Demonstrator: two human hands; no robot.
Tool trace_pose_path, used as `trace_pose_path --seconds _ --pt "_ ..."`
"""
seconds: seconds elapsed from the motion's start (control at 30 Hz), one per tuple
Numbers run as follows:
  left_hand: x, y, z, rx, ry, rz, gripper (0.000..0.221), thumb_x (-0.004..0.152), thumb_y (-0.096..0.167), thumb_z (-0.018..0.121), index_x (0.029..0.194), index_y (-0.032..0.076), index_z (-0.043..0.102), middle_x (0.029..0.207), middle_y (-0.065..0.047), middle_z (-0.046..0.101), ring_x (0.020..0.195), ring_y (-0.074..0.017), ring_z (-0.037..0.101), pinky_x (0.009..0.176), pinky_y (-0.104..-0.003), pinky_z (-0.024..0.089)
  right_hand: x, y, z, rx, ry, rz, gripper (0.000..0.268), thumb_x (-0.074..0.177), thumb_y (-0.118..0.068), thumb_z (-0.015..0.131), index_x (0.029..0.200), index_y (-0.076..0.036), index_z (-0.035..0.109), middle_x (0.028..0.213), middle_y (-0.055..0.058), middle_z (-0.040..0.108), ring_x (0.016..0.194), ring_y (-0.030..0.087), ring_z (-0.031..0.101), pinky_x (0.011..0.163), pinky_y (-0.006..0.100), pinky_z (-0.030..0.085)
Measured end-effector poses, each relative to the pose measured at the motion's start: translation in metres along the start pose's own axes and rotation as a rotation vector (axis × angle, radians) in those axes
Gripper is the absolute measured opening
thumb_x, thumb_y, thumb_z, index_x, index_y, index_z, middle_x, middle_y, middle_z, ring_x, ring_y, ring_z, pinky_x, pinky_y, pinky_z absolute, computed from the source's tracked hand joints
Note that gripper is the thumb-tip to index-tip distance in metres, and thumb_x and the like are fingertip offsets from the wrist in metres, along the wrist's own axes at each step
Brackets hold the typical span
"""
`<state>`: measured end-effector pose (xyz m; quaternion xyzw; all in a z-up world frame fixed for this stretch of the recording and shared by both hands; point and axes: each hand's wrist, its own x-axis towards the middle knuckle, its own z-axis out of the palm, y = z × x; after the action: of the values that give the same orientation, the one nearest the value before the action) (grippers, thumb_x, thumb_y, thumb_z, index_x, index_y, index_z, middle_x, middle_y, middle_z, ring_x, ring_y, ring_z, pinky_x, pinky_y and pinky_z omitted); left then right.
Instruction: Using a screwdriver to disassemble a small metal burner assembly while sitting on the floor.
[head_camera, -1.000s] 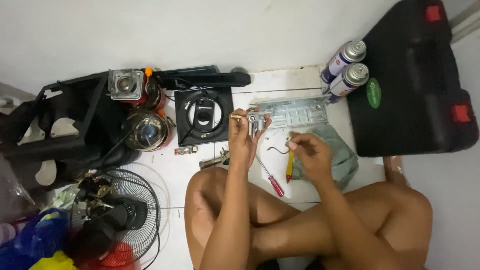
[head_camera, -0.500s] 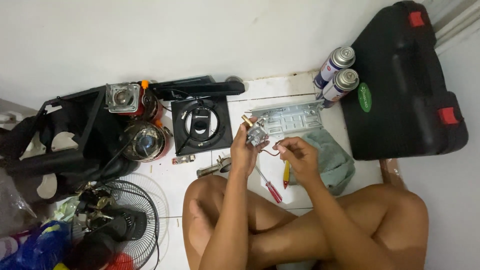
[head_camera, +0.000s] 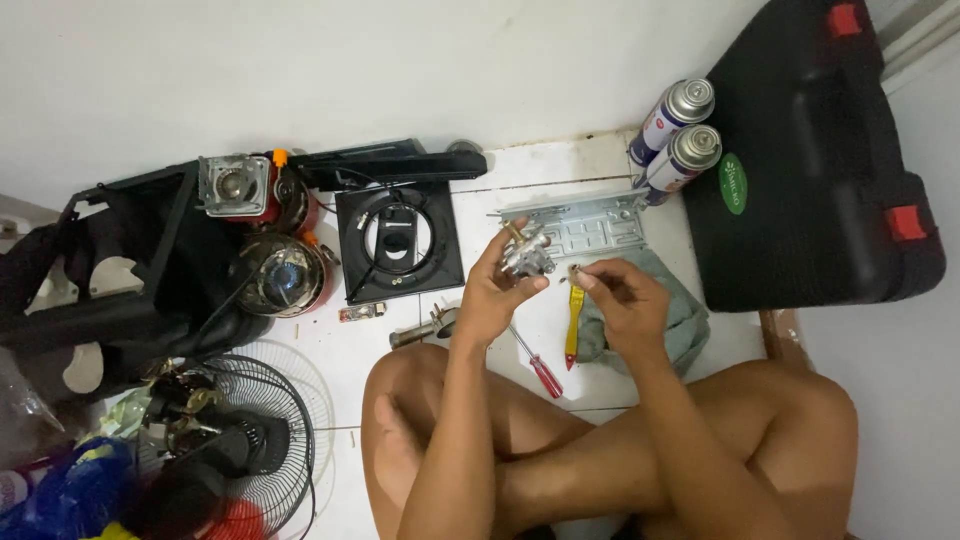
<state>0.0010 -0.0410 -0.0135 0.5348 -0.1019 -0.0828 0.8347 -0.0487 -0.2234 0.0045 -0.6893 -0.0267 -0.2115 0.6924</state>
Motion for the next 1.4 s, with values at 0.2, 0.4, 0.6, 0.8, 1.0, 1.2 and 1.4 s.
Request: trace_pose_path --seconds 0.2,0.4,0.6,0.8,1.0,1.2,1.4 --pt "-0.002 0.004 0.009 0.141 0.073 0.011 0.083 0.074 0.003 0.090 0.149 0.009 0.054 0.141 -0.024 0.060 0.131 -0.0322 0.056 0.111 -0.050 0.046 0.005 -0.034 0.013 -0.171 -0.068 -0.184 0.012 0.090 -0.002 0.080 0.101 -0.006 0.082 0.084 0.010 0.075 0.061 0.014 0.054 0.059 0.029 0.047" --pt "-0.001 0.016 0.014 0.140 -0.019 0.010 0.081 0.084 0.006 0.083 0.155 0.004 0.043 0.142 -0.027 0.055 0.129 -0.0321 0.054 0.110 -0.050 0.047 0.006 -0.036 0.021 -0.249 -0.079 -0.295 0.015 0.094 0.001 0.074 0.105 -0.005 0.081 0.086 0.011 0.075 0.062 0.017 0.056 0.057 0.030 0.047" --pt "-0.002 0.002 0.013 -0.152 -0.065 -0.054 0.072 0.090 0.020 0.068 0.155 0.007 0.041 0.147 -0.020 0.044 0.137 -0.0341 0.044 0.113 -0.051 0.043 -0.001 -0.023 0.013 -0.268 -0.062 -0.249 0.019 0.090 0.003 0.078 0.107 -0.004 0.080 0.085 0.012 0.073 0.058 0.017 0.053 0.053 0.031 0.044" --pt "-0.001 0.003 0.017 -0.050 -0.117 -0.051 0.085 0.077 0.030 0.054 0.157 0.006 0.036 0.130 -0.020 0.043 0.092 -0.0192 0.048 0.079 -0.030 0.052 0.002 -0.035 0.022 -0.351 -0.012 -0.326 0.018 0.091 0.001 0.079 0.106 -0.008 0.082 0.085 0.011 0.074 0.064 0.018 0.058 0.055 0.029 0.047" --pt "0.000 -0.005 0.010 -0.017 -0.110 -0.047 0.082 0.075 0.017 0.050 0.156 0.004 0.040 0.136 -0.018 0.044 0.123 -0.0304 0.045 0.104 -0.040 0.046 0.004 -0.033 0.022 -0.350 -0.043 -0.353 0.020 0.095 0.004 0.072 0.109 -0.007 0.080 0.094 0.013 0.075 0.076 0.023 0.063 0.066 0.032 0.052" --pt "-0.002 -0.009 0.011 0.103 -0.097 -0.028 0.067 0.085 0.011 0.049 0.151 0.004 0.041 0.135 -0.019 0.048 0.129 -0.0295 0.046 0.111 -0.044 0.040 -0.002 -0.021 0.021 -0.367 -0.025 -0.265 0.014 0.098 0.003 0.068 0.107 -0.004 0.075 0.097 0.014 0.070 0.076 0.025 0.065 0.065 0.035 0.057" --pt "-0.004 0.002 0.024 0.095 -0.110 0.011 0.056 0.095 0.002 0.047 0.150 0.003 0.038 0.143 -0.025 0.049 0.135 -0.0336 0.048 0.115 -0.050 0.037 -0.004 -0.019 0.019 -0.364 -0.023 -0.248 0.014 0.099 0.005 0.064 0.109 -0.002 0.072 0.100 0.014 0.066 0.079 0.027 0.067 0.067 0.037 0.058"
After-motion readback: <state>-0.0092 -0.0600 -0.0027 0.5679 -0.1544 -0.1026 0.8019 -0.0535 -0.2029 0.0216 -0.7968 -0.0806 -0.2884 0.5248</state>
